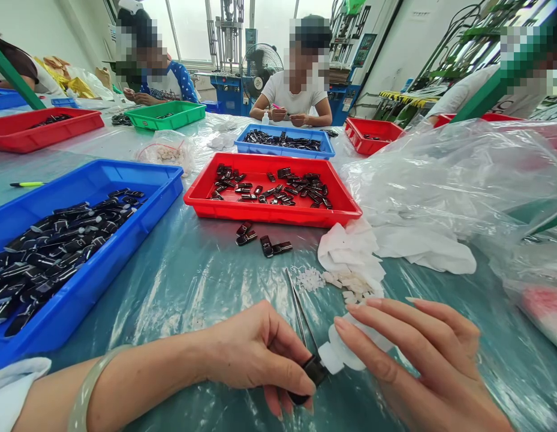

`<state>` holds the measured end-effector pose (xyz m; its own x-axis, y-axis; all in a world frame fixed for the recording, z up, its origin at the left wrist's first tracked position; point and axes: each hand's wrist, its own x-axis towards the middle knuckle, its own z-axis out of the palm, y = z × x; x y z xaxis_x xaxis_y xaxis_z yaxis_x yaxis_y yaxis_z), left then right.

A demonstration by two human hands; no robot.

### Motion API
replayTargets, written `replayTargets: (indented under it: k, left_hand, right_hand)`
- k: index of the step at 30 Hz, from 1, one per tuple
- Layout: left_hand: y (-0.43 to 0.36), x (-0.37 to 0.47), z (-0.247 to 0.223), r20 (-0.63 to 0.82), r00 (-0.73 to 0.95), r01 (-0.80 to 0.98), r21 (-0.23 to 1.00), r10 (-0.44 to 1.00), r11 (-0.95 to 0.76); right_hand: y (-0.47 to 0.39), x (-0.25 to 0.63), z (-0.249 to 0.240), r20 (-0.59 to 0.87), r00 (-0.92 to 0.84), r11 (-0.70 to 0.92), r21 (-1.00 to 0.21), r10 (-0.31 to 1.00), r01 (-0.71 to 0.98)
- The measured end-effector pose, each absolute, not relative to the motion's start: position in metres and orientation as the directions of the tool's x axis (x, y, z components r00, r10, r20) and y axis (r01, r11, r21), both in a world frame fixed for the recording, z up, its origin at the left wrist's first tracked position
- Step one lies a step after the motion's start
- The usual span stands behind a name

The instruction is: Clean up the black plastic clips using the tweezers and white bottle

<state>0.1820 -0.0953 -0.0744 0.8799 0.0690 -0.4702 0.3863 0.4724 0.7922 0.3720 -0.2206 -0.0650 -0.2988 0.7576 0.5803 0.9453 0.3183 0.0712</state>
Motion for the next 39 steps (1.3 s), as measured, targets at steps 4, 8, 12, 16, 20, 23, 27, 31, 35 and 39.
replayTargets:
  k: [4,8,12,16,20,23,27,31,35,39]
  left_hand:
    - [-0.095,0.182,-0.075,-0.476,0.877,0.392,0.787,0.065,0.476]
    - [-0.096,0.182,-0.075,-0.475,0.877,0.392,0.789,0.066,0.474]
    - [-0.095,0.182,-0.074,-0.474,0.878,0.392,0.792,0.068,0.469]
    - [-0.095,0.182,-0.075,-0.473,0.879,0.392,0.789,0.059,0.473]
    - [-0.095,0.182,-0.075,-0.477,0.877,0.396,0.787,0.059,0.473]
    - [-0.095,0.182,-0.074,-0.481,0.875,0.4,0.782,0.056,0.479]
    - [-0.095,0.182,-0.074,-0.472,0.88,0.39,0.782,0.054,0.486]
    - [-0.095,0.182,-0.074,-0.472,0.88,0.392,0.779,0.046,0.489]
    - [-0.094,0.181,-0.075,-0.457,0.888,0.376,0.781,0.046,0.499]
    - [-0.094,0.181,-0.077,-0.451,0.891,0.369,0.779,0.044,0.507]
  right_hand:
    - [-0.22,0.371,-0.066,0.582,-0.289,0.311,0.064,0.76,0.948]
    - [-0.22,0.371,-0.066,0.575,-0.299,0.312,0.079,0.761,0.947]
    - [-0.219,0.369,-0.065,0.572,-0.302,0.308,0.091,0.762,0.947]
    - [-0.218,0.37,-0.067,0.572,-0.303,0.307,0.092,0.763,0.947]
    - [-0.216,0.372,-0.068,0.577,-0.318,0.327,0.091,0.753,0.941]
    - [-0.214,0.371,-0.065,0.596,-0.278,0.309,0.053,0.753,0.95]
    - [-0.209,0.368,-0.063,0.616,-0.272,0.322,0.031,0.74,0.946]
    - [-0.207,0.365,-0.069,0.696,-0.201,0.305,-0.027,0.69,0.952]
    - [-0.207,0.366,-0.067,0.687,-0.222,0.326,-0.022,0.692,0.945]
    - [-0.208,0.37,-0.06,0.595,-0.297,0.352,0.024,0.747,0.936]
